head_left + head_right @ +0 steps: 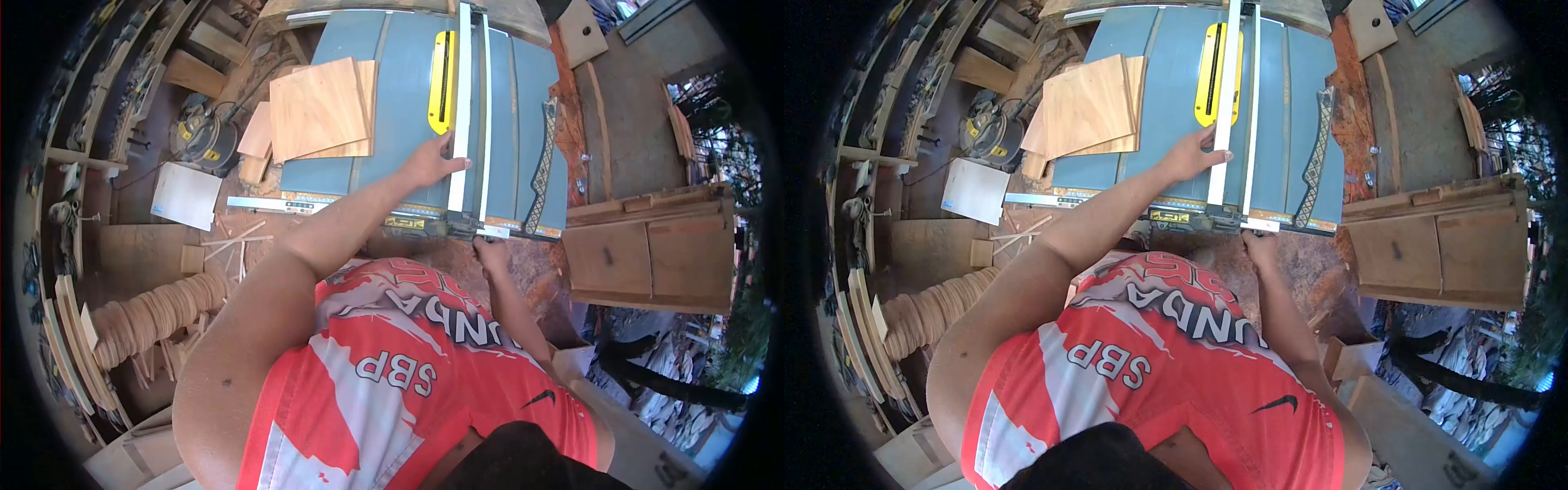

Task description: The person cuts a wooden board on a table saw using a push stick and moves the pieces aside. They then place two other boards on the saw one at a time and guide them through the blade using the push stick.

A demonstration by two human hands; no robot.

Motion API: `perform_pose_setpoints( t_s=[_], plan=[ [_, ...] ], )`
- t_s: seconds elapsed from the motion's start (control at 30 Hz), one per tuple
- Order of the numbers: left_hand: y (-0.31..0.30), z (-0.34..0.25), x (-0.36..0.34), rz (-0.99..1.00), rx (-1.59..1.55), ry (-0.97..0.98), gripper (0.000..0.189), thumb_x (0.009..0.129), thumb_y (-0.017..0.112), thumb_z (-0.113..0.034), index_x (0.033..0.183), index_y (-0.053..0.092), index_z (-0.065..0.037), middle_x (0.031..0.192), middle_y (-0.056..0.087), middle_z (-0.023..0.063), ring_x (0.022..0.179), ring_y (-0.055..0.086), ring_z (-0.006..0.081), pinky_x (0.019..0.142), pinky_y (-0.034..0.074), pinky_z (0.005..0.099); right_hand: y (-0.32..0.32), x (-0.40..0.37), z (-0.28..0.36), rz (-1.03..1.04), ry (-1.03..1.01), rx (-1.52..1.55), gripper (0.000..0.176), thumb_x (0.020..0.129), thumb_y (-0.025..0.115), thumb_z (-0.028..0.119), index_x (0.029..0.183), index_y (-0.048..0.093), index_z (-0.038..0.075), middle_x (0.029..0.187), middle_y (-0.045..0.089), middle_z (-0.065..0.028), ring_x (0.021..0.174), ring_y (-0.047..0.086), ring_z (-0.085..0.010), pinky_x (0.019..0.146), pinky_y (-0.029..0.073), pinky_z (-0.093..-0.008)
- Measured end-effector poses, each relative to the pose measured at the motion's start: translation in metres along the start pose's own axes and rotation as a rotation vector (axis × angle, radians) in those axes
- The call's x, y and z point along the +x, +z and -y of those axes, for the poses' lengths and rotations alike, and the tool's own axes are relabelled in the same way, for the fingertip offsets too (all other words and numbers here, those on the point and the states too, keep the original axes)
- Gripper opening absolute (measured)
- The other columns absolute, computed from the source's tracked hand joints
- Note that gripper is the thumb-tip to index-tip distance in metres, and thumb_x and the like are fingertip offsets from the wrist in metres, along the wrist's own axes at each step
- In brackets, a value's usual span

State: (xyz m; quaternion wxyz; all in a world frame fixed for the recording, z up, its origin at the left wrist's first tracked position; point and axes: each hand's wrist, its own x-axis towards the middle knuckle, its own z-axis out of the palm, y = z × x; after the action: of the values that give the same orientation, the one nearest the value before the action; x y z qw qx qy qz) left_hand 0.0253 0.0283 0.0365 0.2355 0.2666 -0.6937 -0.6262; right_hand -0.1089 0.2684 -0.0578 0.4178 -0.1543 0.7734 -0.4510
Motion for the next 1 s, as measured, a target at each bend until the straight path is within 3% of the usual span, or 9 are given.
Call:
perform_pose_setpoints(
  t_s=[0.37,0.6,0.67,0.77,1.0],
  plan=[
    [0.000,0.013,0.003,0.006,0.024,-0.022,0.076,0.085,0.075,-0.031,0.144,0.039,0.000,0.121,0.066,0.0188,0.111,0.064,0.0260,0.098,0.047,0.0353,0.006,0.007,-0.015,-0.088,-0.042,0.017,0.010,0.082,0.064,0.010,0.075,0.062,0.003,0.059,0.058,-0.0053,0.046,0.054,-0.0143,0.042,0.040,-0.0300],
    [0.000,0.013,0.003,-0.006,0.038,-0.005,0.077,0.085,0.075,-0.031,0.145,0.037,0.000,0.120,0.066,0.0188,0.111,0.064,0.0253,0.097,0.048,0.0352,0.004,0.015,-0.027,-0.132,-0.057,-0.094,0.011,0.081,0.065,0.010,0.075,0.063,0.002,0.059,0.058,-0.0054,0.046,0.054,-0.0144,0.042,0.040,-0.0299],
    [-0.001,0.008,0.001,-0.006,0.053,-0.024,0.078,0.085,0.075,-0.031,0.146,0.037,0.000,0.119,0.066,0.0188,0.110,0.064,0.0251,0.097,0.048,0.0352,0.006,0.016,-0.030,-0.135,-0.125,-0.005,0.011,0.081,0.066,0.011,0.075,0.063,0.002,0.060,0.059,-0.0053,0.046,0.054,-0.0142,0.042,0.040,-0.0296],
    [0.000,0.009,0.001,-0.015,0.079,-0.038,0.078,0.086,0.075,-0.030,0.146,0.036,0.000,0.120,0.066,0.0189,0.111,0.064,0.0251,0.097,0.048,0.0348,0.007,0.008,-0.017,-0.118,-0.047,0.016,0.011,0.081,0.066,0.010,0.075,0.063,0.002,0.061,0.059,-0.0052,0.046,0.054,-0.0139,0.042,0.040,-0.0293],
    [-0.001,0.005,0.001,0.006,0.018,-0.020,0.079,0.085,0.076,-0.028,0.147,0.035,0.001,0.124,0.064,0.0190,0.114,0.062,0.0248,0.099,0.047,0.0342,0.007,0.005,-0.012,-0.103,-0.076,0.034,0.010,0.081,0.065,0.009,0.075,0.062,0.002,0.059,0.058,-0.0049,0.046,0.054,-0.0135,0.041,0.039,-0.0287]
  ],
)
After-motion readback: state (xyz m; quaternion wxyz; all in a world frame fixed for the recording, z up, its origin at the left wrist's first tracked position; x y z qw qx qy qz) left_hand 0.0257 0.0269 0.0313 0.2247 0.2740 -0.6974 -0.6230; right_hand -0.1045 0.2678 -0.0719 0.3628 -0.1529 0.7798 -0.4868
